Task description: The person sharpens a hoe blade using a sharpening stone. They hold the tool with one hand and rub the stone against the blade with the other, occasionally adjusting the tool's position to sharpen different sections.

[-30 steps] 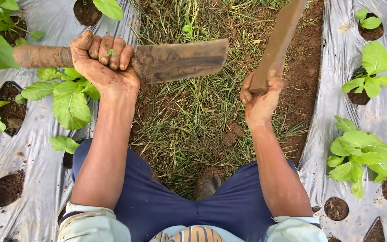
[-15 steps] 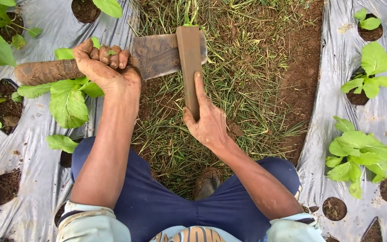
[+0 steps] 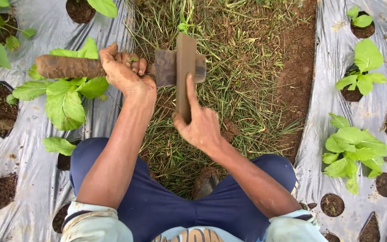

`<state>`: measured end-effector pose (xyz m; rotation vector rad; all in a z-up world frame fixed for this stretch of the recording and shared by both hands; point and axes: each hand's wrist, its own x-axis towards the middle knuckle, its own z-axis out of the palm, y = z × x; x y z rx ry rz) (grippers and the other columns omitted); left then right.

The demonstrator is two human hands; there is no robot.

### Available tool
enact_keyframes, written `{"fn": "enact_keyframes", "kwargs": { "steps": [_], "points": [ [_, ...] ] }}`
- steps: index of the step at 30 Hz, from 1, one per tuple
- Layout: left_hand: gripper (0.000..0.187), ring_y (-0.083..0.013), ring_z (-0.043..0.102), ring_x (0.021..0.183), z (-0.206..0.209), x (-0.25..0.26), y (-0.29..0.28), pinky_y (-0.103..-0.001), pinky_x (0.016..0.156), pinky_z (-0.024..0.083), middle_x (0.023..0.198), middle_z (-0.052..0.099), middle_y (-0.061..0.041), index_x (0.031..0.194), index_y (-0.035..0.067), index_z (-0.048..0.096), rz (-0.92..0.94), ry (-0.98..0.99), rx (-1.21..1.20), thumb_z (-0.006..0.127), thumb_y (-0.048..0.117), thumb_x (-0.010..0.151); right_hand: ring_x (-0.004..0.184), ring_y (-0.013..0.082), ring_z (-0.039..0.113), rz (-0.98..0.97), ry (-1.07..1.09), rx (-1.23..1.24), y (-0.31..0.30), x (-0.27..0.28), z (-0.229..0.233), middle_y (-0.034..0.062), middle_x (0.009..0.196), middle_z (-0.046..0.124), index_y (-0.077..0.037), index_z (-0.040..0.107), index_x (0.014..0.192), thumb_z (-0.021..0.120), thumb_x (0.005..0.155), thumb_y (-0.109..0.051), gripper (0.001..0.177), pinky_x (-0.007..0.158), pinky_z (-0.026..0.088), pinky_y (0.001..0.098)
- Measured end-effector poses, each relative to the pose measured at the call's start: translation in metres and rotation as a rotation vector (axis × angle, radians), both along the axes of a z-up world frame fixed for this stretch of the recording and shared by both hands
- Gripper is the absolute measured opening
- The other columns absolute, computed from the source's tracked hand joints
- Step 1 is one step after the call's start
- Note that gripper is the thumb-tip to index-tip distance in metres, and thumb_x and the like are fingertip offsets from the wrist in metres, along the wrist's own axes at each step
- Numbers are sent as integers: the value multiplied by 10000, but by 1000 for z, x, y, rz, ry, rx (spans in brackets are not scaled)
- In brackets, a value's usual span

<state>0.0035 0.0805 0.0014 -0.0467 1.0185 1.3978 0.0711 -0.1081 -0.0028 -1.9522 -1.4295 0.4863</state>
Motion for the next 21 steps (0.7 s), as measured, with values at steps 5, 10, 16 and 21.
{"fn": "enact_keyframes", "kwargs": {
  "steps": [5, 10, 16, 21],
  "points": [
    [144, -113, 288, 435, -8, 6, -14, -290, 370, 234, 546, 313, 32, 764, 112, 511, -26, -29, 11, 614, 179, 839, 455, 239, 675, -13, -22, -16, 8, 15, 9, 245, 896, 750, -171, -13, 1577, 623, 847, -184, 968, 347, 545, 322],
    [288, -136, 320, 351, -59, 5, -1, -271, 279, 246, 520, 318, 77, 713, 155, 524, -30, -143, 362, 695, 323, 872, 604, 364, 735, 42, 116, -160, 6, -1, 31, 343, 932, 713, -175, 52, 1602, 635, 911, -267, 908, 545, 638, 415],
    [210, -84, 380, 370, -52, 13, -23, -252, 288, 313, 508, 377, 106, 786, 173, 593, -123, -62, 343, 666, 324, 913, 694, 400, 740, -40, 93, -117, 2, 6, 31, 357, 1012, 699, -196, 4, 1600, 622, 951, -206, 896, 645, 646, 445],
    [178, -95, 334, 380, -66, 11, -30, -253, 297, 258, 528, 300, 95, 801, 141, 567, -70, -46, 300, 643, 272, 895, 711, 399, 739, 8, 89, -182, 6, 15, 26, 344, 1019, 699, -223, 32, 1601, 634, 934, -181, 899, 647, 640, 444]
  ]
}}
